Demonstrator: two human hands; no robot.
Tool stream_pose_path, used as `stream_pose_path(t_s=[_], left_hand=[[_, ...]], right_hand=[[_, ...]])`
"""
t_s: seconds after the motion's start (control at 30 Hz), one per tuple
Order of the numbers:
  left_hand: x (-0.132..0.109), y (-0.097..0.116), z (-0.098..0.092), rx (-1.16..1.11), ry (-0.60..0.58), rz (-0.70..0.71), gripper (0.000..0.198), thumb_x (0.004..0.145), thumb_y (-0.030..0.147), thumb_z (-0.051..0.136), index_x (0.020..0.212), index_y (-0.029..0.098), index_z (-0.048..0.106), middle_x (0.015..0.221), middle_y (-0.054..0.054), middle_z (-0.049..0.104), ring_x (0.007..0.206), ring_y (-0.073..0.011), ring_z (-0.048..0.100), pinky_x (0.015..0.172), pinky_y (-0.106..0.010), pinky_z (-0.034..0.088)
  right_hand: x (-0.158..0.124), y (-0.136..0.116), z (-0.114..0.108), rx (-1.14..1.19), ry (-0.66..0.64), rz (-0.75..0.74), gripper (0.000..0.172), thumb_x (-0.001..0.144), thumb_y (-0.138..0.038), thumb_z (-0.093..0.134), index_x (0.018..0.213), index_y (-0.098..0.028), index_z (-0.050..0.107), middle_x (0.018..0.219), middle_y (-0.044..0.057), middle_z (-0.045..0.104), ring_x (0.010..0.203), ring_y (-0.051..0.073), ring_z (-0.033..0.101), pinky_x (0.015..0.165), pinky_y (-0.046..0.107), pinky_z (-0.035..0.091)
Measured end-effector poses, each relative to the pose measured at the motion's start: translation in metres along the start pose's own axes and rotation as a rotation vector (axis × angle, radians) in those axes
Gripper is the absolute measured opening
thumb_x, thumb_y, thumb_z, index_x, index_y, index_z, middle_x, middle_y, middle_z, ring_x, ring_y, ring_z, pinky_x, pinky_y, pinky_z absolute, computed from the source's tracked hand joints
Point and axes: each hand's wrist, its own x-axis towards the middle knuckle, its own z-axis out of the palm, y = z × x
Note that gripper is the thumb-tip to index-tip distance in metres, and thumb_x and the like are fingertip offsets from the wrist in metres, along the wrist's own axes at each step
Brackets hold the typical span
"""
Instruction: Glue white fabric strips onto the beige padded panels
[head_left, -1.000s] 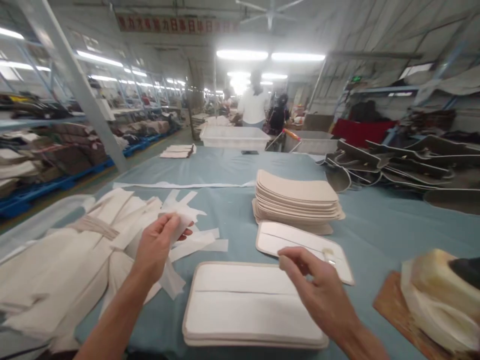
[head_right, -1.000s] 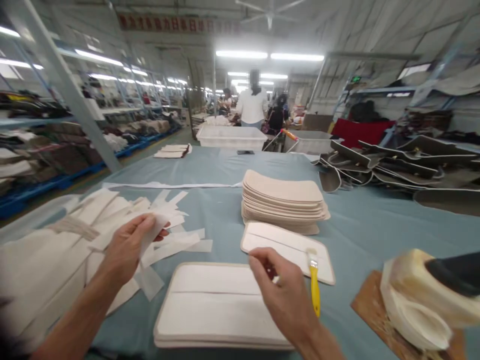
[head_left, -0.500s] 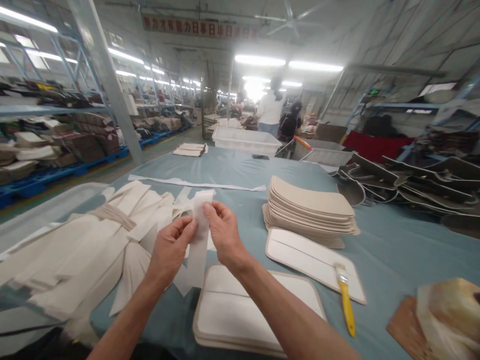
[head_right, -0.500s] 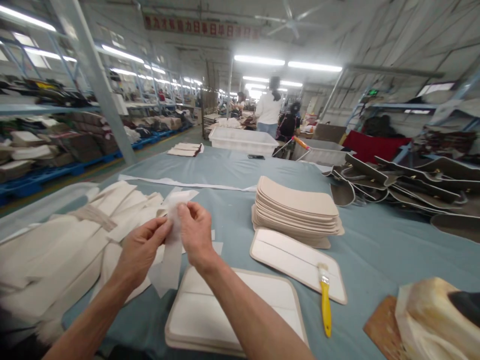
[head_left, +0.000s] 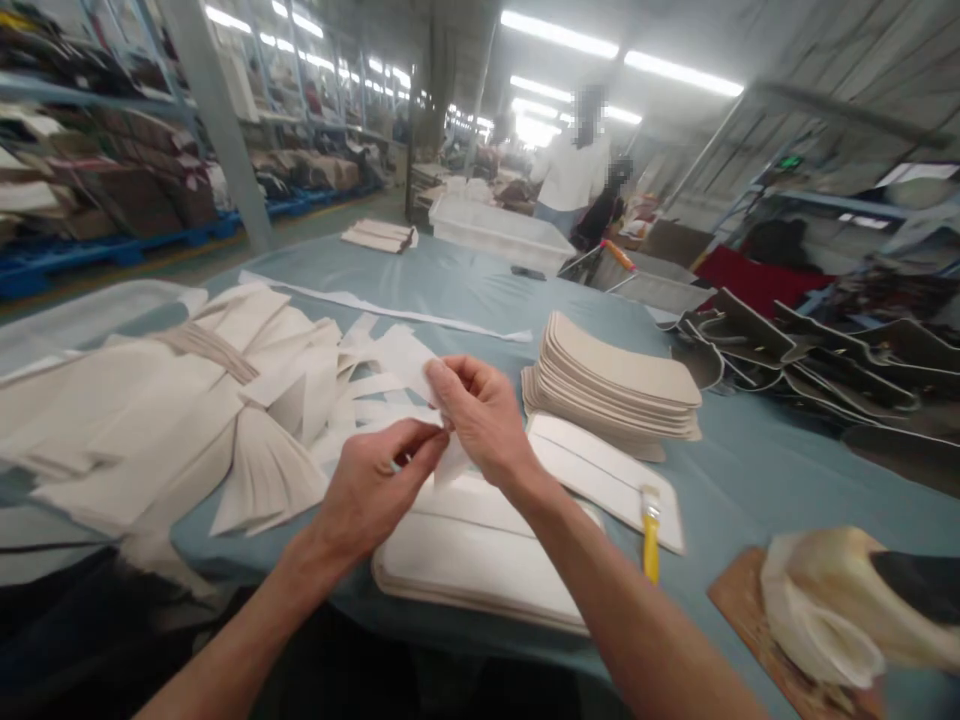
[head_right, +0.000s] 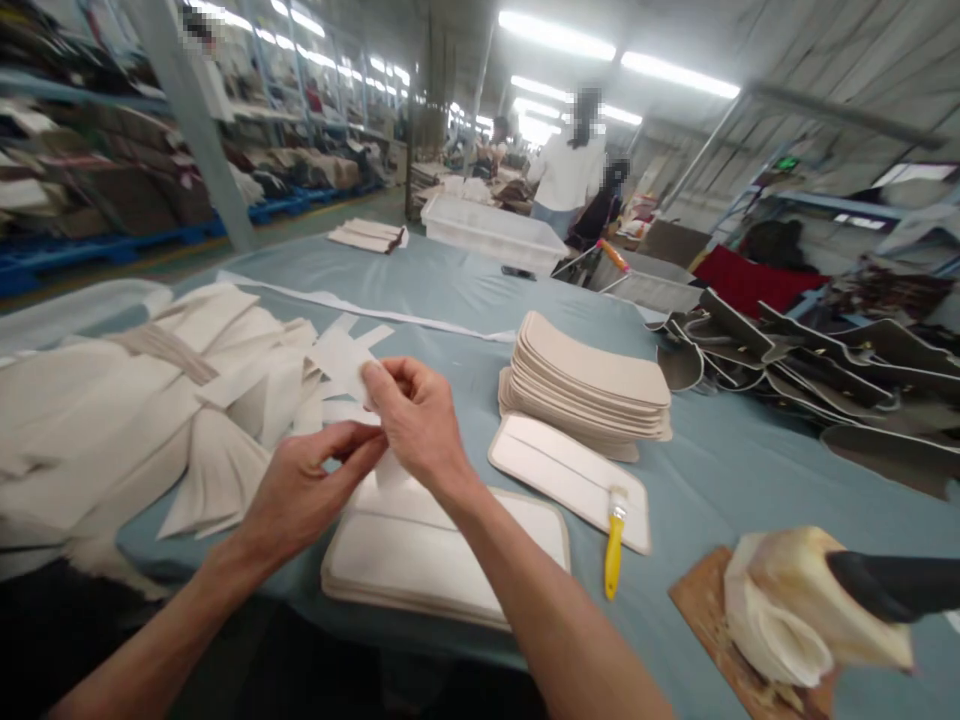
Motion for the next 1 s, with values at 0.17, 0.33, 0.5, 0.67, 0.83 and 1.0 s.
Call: stream_pose_path(t_s=[0.17, 0.33, 0.5, 0.67, 0.83, 1.0], left_hand=[[-0.040, -0.033, -0.026, 0.244, 0.220, -0.104, 0.030, 0.096, 0.048, 0.058, 0.100, 0.024, 0.075, 0.086, 0.000, 0.079, 0.081, -0.0189, 0.074, 0.079, -0.028, 0.056], [-0.094, -0.057, -0.026, 0.395, 0.182, 0.117, 0.017, 0.099, 0.030, 0.058, 0.106, 0.022, 0.071, 0.099, -0.002, 0.079, 0.088, -0.0184, 0.074, 0.090, -0.030, 0.056], [-0.117, -0.053, -0.006, 0.360, 0.129, 0.296, 0.019, 0.095, 0.014, 0.061, 0.112, 0.021, 0.067, 0.105, -0.005, 0.076, 0.097, -0.0186, 0.072, 0.093, -0.031, 0.057], [-0.122, -0.056, 0.005, 0.360, 0.101, 0.313, 0.020, 0.094, 0.011, 0.063, 0.112, 0.020, 0.067, 0.110, -0.008, 0.074, 0.102, -0.0199, 0.070, 0.096, -0.034, 0.057], [-0.125, -0.059, 0.009, 0.381, 0.084, 0.307, 0.021, 0.094, 0.007, 0.063, 0.111, 0.019, 0.065, 0.109, -0.008, 0.072, 0.103, -0.0200, 0.067, 0.097, -0.036, 0.056], [-0.127, -0.061, 0.010, 0.369, 0.055, 0.297, 0.024, 0.093, 0.004, 0.063, 0.112, 0.017, 0.064, 0.111, -0.009, 0.071, 0.106, -0.0200, 0.065, 0.099, -0.036, 0.054]], right_hand=[[-0.034, 0.002, -0.045, -0.290, -0.158, 0.246, 0.049, 0.082, -0.066, 0.070, 0.079, -0.017, 0.064, 0.062, -0.006, 0.047, 0.054, 0.007, 0.034, 0.049, 0.024, 0.026], [-0.064, 0.014, -0.062, -0.405, -0.310, 0.443, 0.042, 0.085, -0.059, 0.066, 0.080, -0.017, 0.063, 0.064, -0.006, 0.047, 0.056, 0.008, 0.037, 0.052, 0.024, 0.027], [-0.076, 0.027, -0.058, -0.448, -0.370, 0.496, 0.035, 0.090, -0.052, 0.064, 0.085, -0.018, 0.064, 0.068, -0.004, 0.053, 0.060, 0.009, 0.042, 0.055, 0.023, 0.032], [-0.081, 0.024, -0.053, -0.308, -0.314, 0.555, 0.041, 0.089, -0.060, 0.063, 0.086, -0.020, 0.062, 0.065, -0.004, 0.052, 0.056, 0.010, 0.041, 0.053, 0.024, 0.034], [-0.079, 0.029, -0.039, -0.825, -0.282, 0.465, 0.021, 0.092, -0.038, 0.063, 0.080, -0.021, 0.068, 0.068, -0.002, 0.061, 0.062, 0.013, 0.048, 0.060, 0.027, 0.030], [-0.078, 0.034, -0.032, -1.067, -0.268, 0.512, 0.017, 0.096, -0.036, 0.063, 0.087, -0.023, 0.070, 0.072, -0.002, 0.071, 0.067, 0.015, 0.058, 0.066, 0.028, 0.030]])
